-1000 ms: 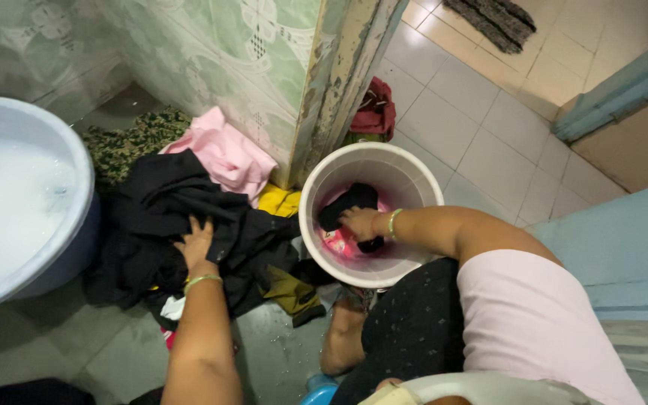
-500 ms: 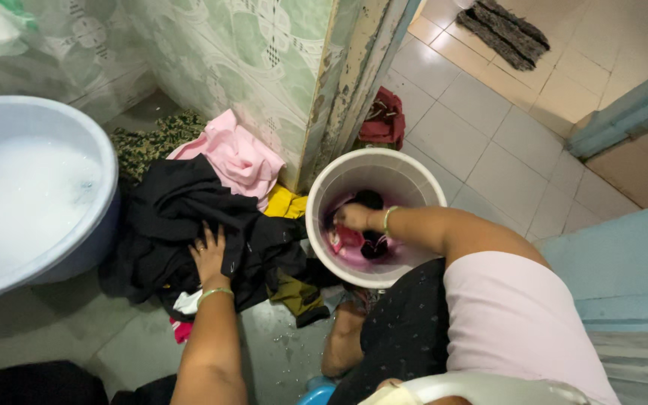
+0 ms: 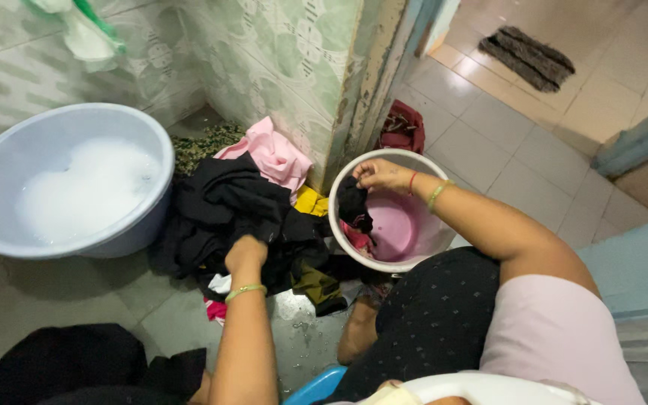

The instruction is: The person sits on a small stool and hand-washes various garments. They pick up clothes from a pile, submerge them in a basin of soapy water, agitate them by hand, and then transfer them to a bucket of water.

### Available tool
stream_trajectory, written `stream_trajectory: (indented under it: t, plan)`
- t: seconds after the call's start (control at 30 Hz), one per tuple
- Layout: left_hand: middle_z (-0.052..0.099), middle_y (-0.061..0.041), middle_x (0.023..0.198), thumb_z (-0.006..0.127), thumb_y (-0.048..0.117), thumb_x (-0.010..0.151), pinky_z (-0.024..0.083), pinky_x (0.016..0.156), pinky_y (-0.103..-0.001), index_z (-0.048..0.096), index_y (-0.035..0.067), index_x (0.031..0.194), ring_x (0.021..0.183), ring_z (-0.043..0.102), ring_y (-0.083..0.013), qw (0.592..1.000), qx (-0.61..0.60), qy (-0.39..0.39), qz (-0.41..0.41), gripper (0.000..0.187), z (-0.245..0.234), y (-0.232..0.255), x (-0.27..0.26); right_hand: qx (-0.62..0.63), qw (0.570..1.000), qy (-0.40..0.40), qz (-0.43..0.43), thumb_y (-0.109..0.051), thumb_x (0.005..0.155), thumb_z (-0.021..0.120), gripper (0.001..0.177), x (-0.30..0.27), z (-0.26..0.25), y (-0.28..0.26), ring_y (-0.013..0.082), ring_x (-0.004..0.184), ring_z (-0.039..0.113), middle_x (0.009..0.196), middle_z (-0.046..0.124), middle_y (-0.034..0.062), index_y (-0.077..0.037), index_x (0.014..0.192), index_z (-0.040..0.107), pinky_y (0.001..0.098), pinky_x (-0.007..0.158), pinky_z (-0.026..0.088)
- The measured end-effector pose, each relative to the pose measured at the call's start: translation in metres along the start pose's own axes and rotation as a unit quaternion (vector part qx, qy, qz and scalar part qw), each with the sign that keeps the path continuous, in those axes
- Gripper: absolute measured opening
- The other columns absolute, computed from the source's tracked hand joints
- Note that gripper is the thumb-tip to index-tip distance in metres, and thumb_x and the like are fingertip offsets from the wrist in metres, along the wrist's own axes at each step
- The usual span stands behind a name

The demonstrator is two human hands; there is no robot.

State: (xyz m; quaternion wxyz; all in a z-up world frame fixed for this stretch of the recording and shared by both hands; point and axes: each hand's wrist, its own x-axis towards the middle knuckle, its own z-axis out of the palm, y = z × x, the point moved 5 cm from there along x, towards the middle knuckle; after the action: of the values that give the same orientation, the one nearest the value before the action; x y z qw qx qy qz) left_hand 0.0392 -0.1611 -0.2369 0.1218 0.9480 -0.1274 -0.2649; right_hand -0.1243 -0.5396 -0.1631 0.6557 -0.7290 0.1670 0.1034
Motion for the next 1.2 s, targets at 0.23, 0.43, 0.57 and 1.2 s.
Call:
stream_trajectory:
  t: [0.23, 0.43, 0.57, 1.2]
  plan:
    - [0.073, 0.000, 0.102, 0.069, 0.040, 0.091, 0.056, 0.073, -0.031, 0.070, 0.010, 0.122, 0.087, 0.066, -0.0133, 0.790, -0.512, -0.045, 0.333, 0.044, -0.085, 0.105, -0.125, -0.026, 0.996, 0.028, -0.086, -0.007, 0.091, 0.066, 0.020, -0.045, 0.096, -0.102, 0.0088, 0.085, 0.063, 0.094, 0.068, 0.0004, -0.004, 0.111, 0.065, 0.0249, 0.074, 0.052]
    - [0.068, -0.008, 0.098, 0.070, 0.028, 0.099, 0.056, 0.076, -0.032, 0.070, -0.005, 0.115, 0.085, 0.063, -0.0139, 0.703, -0.636, -0.085, 0.306, 0.036, -0.064, 0.108, -0.127, 0.054, 0.994, -0.001, -0.091, -0.010, 0.098, 0.058, 0.026, -0.073, 0.130, -0.108, 0.0134, 0.092, 0.064, 0.103, 0.065, 0.0027, -0.003, 0.123, 0.062, 0.0285, 0.083, 0.054]
    - [0.073, -0.006, 0.108, 0.062, 0.024, 0.103, 0.055, 0.091, -0.032, 0.068, -0.002, 0.116, 0.097, 0.068, -0.0154, 0.524, -0.803, -0.114, 0.260, 0.030, -0.066, 0.094, -0.110, -0.203, 0.962, -0.142, -0.115, 0.004, 0.083, 0.053, 0.063, -0.081, 0.149, -0.109, 0.0134, 0.131, 0.052, 0.137, 0.061, -0.0006, -0.004, 0.145, 0.053, 0.0281, 0.104, 0.045]
    - [0.071, -0.014, 0.097, 0.068, 0.036, 0.098, 0.048, 0.059, -0.028, 0.066, 0.001, 0.113, 0.075, 0.067, -0.0192, 0.704, -0.657, -0.056, 0.264, 0.038, -0.042, 0.097, -0.084, -0.043, 0.984, 0.118, -0.129, -0.022, 0.096, 0.072, 0.020, -0.053, 0.150, -0.116, 0.0080, 0.080, 0.061, 0.087, 0.065, -0.0002, -0.004, 0.100, 0.065, 0.0258, 0.073, 0.052]
